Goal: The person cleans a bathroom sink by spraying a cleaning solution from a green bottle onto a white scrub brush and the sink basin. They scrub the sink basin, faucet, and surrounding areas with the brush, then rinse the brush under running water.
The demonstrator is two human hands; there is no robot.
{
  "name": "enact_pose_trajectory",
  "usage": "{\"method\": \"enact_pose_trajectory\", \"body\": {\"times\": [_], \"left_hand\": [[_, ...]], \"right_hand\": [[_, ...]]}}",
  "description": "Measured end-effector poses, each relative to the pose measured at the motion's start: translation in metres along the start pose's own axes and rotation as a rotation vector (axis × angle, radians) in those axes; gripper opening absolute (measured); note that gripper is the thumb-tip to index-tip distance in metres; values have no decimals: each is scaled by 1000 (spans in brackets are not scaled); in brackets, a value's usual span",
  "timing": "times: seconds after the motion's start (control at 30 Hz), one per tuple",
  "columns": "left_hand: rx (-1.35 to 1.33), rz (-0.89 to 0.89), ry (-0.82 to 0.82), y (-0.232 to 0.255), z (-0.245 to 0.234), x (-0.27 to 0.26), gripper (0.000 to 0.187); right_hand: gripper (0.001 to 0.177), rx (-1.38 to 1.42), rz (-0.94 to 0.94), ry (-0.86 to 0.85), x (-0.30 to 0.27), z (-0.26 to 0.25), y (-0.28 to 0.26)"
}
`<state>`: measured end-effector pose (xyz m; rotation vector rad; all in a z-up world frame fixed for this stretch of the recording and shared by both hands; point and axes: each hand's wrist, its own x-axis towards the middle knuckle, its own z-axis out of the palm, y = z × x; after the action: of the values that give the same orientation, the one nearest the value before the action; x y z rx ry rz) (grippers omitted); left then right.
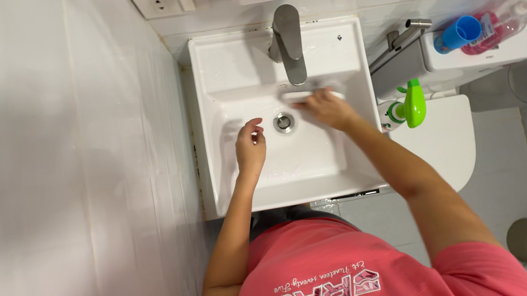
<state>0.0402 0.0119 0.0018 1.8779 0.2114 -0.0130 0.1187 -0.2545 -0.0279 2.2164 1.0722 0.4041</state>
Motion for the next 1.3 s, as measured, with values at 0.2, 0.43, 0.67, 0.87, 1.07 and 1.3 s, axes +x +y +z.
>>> {"method": "enact_pose_trajectory", "body": {"times": [0.2, 0.43, 0.67, 0.87, 1.07, 1.3], "left_hand": [[38, 24, -162, 6, 29, 4, 30], [-5, 85, -305, 24, 65, -2, 30], [28, 37, -394, 29, 70, -5, 28], [29, 43, -453, 30, 76, -6, 29], [34, 110, -454, 31, 86, -8, 25], [22, 76, -455, 41, 81, -11, 26]], "right_hand": [[69, 31, 430, -361, -55, -22, 7], [49, 163, 484, -665, -55, -51, -11], [57, -22, 488, -601, -47, -43, -1], [47, 198, 528, -682, -103, -108, -43], [54, 132, 676, -388, -77, -79, -4], [49, 203, 464, -635, -74, -66, -15]]}}
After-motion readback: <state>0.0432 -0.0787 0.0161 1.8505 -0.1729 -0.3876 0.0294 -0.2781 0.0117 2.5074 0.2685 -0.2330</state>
